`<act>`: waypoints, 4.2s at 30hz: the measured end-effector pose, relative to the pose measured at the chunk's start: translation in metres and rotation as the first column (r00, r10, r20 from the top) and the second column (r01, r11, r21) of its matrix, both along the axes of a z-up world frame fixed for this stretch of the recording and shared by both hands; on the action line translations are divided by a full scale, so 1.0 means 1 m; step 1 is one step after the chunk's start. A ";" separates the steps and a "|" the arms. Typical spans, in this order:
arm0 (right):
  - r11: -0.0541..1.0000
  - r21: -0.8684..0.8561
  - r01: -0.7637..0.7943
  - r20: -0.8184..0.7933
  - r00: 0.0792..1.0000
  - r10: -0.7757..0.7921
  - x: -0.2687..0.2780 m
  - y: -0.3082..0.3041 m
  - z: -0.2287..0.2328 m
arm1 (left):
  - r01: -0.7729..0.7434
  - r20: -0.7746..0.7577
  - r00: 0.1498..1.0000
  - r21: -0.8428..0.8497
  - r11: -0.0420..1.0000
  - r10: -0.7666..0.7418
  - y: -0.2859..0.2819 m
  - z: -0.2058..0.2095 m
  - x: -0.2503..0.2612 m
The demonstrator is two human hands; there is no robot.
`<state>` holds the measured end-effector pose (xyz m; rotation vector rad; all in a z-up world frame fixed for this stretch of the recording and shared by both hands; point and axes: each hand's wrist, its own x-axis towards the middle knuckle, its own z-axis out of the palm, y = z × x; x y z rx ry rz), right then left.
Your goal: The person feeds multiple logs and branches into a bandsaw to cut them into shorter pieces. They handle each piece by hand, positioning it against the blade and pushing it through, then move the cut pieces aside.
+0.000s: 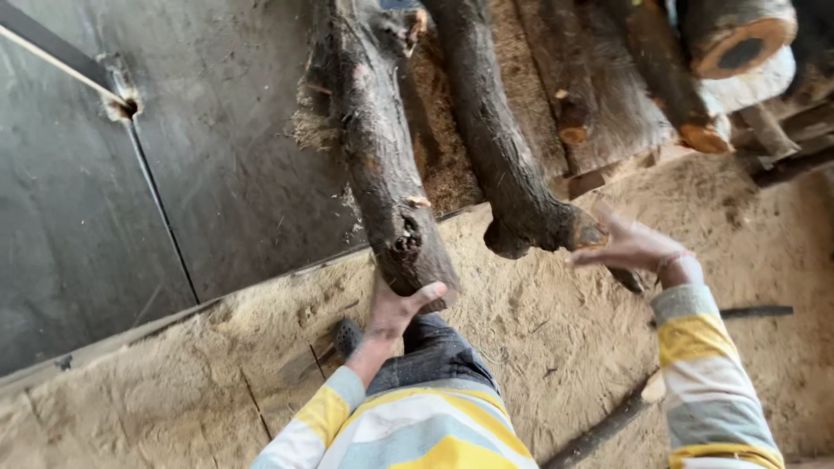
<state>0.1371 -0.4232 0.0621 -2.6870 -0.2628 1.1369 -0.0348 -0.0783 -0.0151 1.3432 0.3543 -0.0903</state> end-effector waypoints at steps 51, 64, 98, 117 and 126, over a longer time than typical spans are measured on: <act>0.298 0.493 0.818 -0.860 0.510 0.024 -0.528 0.306 -0.129 | -0.343 -0.294 0.910 -0.134 0.930 0.293 0.079 -0.078 -0.534; 0.375 0.495 0.784 -0.854 0.520 0.039 -0.713 0.281 -0.110 | -0.533 -0.284 0.842 -0.303 0.790 0.459 0.022 -0.052 -0.728; 0.642 0.623 0.446 -0.706 0.675 0.215 -0.219 0.184 -0.115 | -0.529 0.186 0.745 -0.420 0.738 0.640 -0.114 -0.050 -0.239; 0.610 0.659 0.440 -0.672 0.710 0.213 -0.167 0.237 -0.114 | -0.526 0.254 0.736 -0.368 0.766 0.627 -0.060 -0.048 -0.184; 0.594 0.615 0.519 -0.717 0.682 0.146 -0.121 0.294 -0.117 | -0.506 0.289 0.777 -0.244 0.827 0.560 0.006 -0.050 -0.139</act>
